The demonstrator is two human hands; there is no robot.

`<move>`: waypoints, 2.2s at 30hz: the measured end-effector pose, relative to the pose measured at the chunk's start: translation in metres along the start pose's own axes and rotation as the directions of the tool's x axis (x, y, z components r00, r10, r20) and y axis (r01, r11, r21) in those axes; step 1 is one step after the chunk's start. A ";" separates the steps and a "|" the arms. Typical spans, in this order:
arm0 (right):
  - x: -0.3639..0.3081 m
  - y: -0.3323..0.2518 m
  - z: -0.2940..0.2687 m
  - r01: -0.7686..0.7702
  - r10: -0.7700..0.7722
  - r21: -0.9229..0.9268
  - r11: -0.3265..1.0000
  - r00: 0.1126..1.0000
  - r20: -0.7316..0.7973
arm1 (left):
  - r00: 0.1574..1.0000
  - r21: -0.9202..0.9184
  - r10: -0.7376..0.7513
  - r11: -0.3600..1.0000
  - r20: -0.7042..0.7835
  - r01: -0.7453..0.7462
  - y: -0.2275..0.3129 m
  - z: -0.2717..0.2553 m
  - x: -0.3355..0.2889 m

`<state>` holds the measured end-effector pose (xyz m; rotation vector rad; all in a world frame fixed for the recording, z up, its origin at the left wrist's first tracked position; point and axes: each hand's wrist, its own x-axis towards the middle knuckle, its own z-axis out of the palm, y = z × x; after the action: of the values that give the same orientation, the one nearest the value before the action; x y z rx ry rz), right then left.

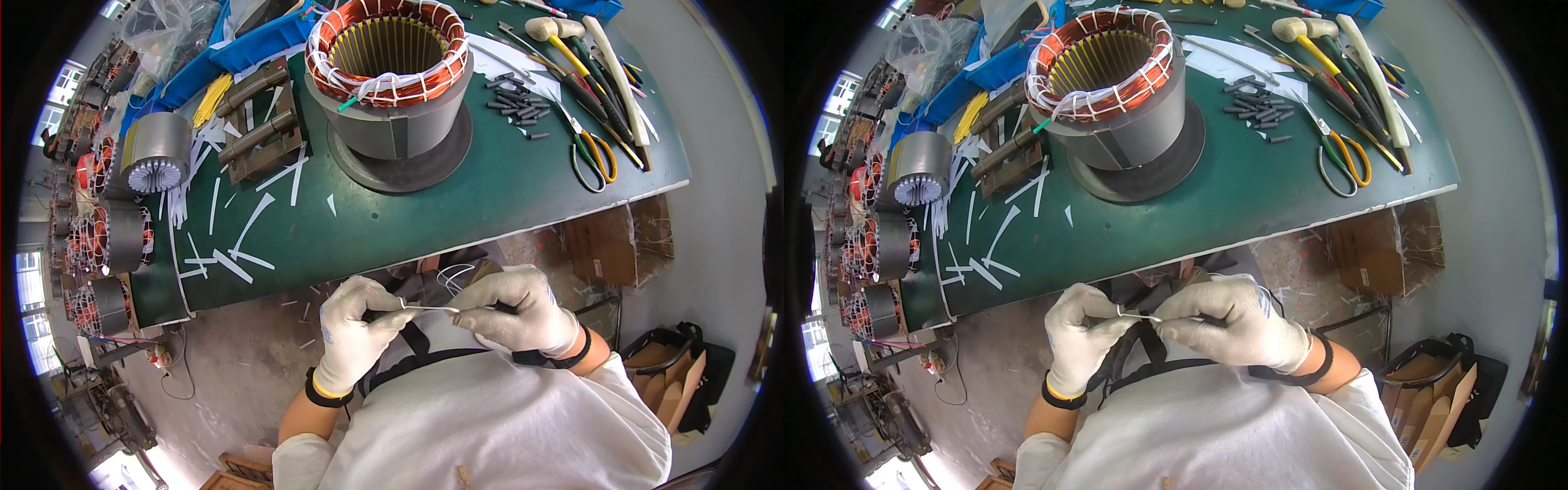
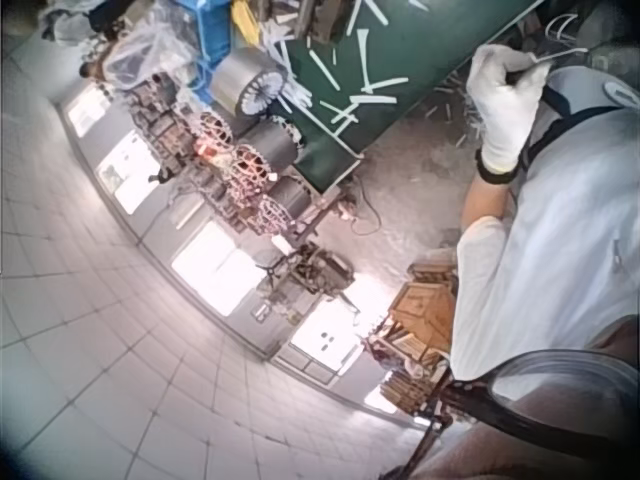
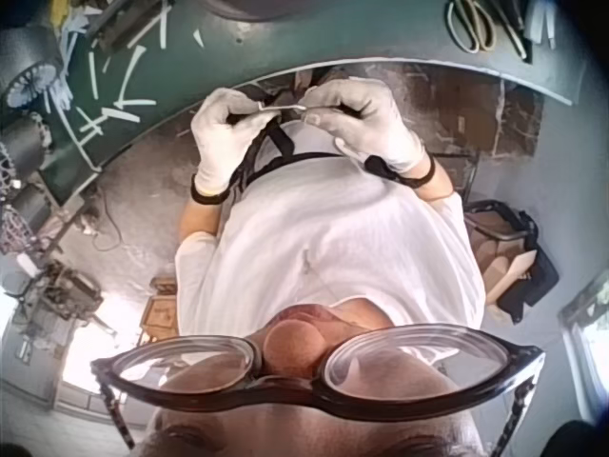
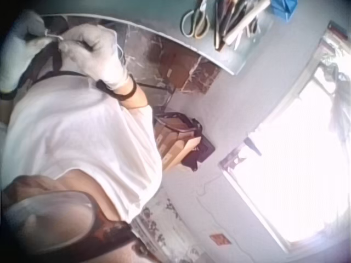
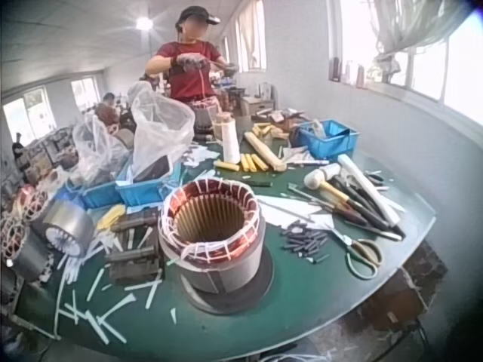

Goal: Wiring and assembling motor stators at a fabrication workstation.

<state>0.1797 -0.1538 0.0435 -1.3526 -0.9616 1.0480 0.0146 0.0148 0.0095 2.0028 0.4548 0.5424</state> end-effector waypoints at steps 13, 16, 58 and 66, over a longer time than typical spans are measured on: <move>0.000 0.018 0.006 -0.012 0.017 0.033 0.999 0.992 -0.123 | 0.999 -0.616 -0.003 0.788 0.036 0.024 0.008 -0.017 -0.001; 0.003 0.019 0.012 0.007 -0.011 -0.080 0.997 0.999 -0.041 | 0.996 -0.656 -0.076 0.750 0.048 0.089 0.012 -0.023 -0.002; 0.062 0.023 -0.273 -0.781 -0.220 -0.604 0.159 0.568 -0.793 | 0.934 -0.674 -0.211 0.647 0.288 0.355 0.015 -0.032 0.000; 0.105 0.018 -0.290 -0.785 -0.066 -0.613 -0.088 0.619 -0.783 | 0.965 -0.453 -0.193 0.854 0.177 0.255 0.020 -0.037 -0.016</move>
<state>0.4864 -0.1340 0.0163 -3.1965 -0.6324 -0.0743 -0.0175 0.0236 0.0401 1.4772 0.4240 0.3364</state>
